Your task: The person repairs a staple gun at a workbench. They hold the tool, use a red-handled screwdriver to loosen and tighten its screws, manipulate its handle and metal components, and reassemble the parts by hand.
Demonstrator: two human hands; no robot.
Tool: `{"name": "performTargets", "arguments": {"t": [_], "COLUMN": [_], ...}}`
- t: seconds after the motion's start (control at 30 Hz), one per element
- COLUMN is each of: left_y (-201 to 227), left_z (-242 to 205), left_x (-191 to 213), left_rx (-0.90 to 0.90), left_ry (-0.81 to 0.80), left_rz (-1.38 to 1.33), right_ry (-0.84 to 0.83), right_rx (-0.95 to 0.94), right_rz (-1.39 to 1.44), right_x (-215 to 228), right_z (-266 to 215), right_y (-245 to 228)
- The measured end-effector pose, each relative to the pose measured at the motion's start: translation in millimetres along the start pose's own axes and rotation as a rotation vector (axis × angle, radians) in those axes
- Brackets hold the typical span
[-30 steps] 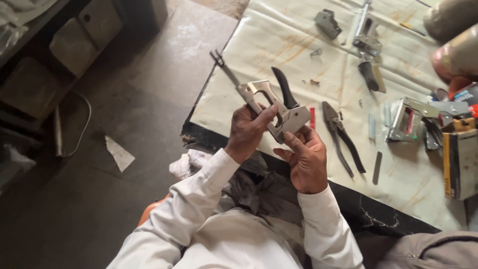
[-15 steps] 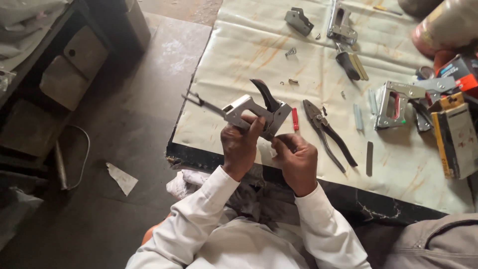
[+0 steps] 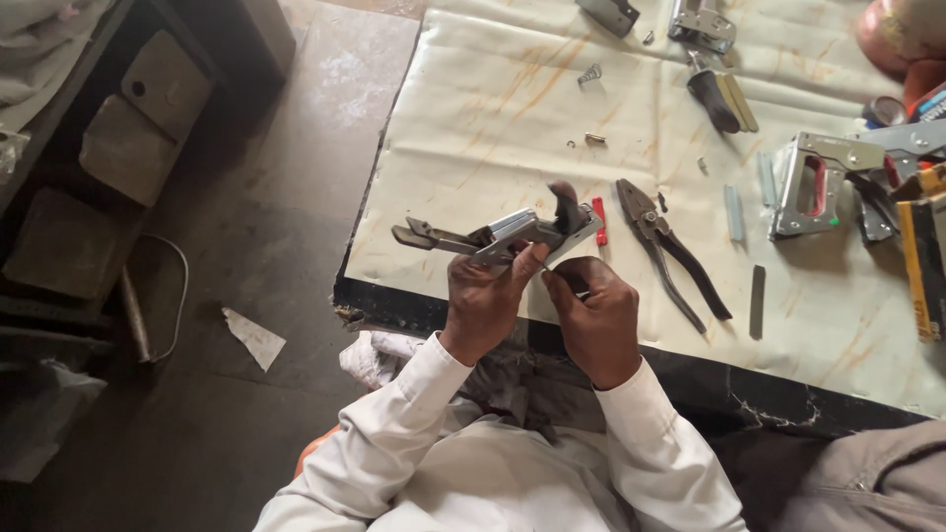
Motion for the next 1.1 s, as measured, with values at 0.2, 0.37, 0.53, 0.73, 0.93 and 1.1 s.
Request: {"name": "performTargets", "arguments": {"t": [0.2, 0.37, 0.53, 0.73, 0.93, 1.1], "left_y": [16.6, 29.9, 27.8, 18.7, 20.4, 28.5], "left_z": [7.9, 7.2, 3.0, -4.5, -2.8, -11.1], "left_x": [10.1, 12.4, 13.3, 18.2, 20.3, 27.3], "left_rx": [-0.060, -0.154, -0.398, -0.681, -0.326, -0.309], "left_ry": [-0.008, -0.064, -0.105, -0.071, -0.153, -0.181], "left_rz": [0.176, 0.223, 0.440, 0.633, 0.498, 0.436], "right_ry": [0.016, 0.022, 0.024, -0.022, -0.025, -0.022], "right_rx": [0.034, 0.042, 0.093, 0.102, 0.127, 0.118], "right_rz": [-0.025, -0.053, -0.093, -0.138, -0.168, -0.117], "right_x": [-0.7, -1.2, -3.2, -6.8, -6.8, -6.8], "right_z": [1.7, 0.5, -2.1, -1.3, -1.1, -0.8], "right_y": [-8.4, -7.2, -7.6, -13.5, -14.0, -11.9]}}
Point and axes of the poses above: each hand's wrist, its own z-axis towards the middle knuckle, its own x-axis out of the back of the hand, y = z × x, the point moved 4 cm from there along z, towards the middle knuckle, and after that the axes turned 2 degrees about y, right-handed, at the moved point
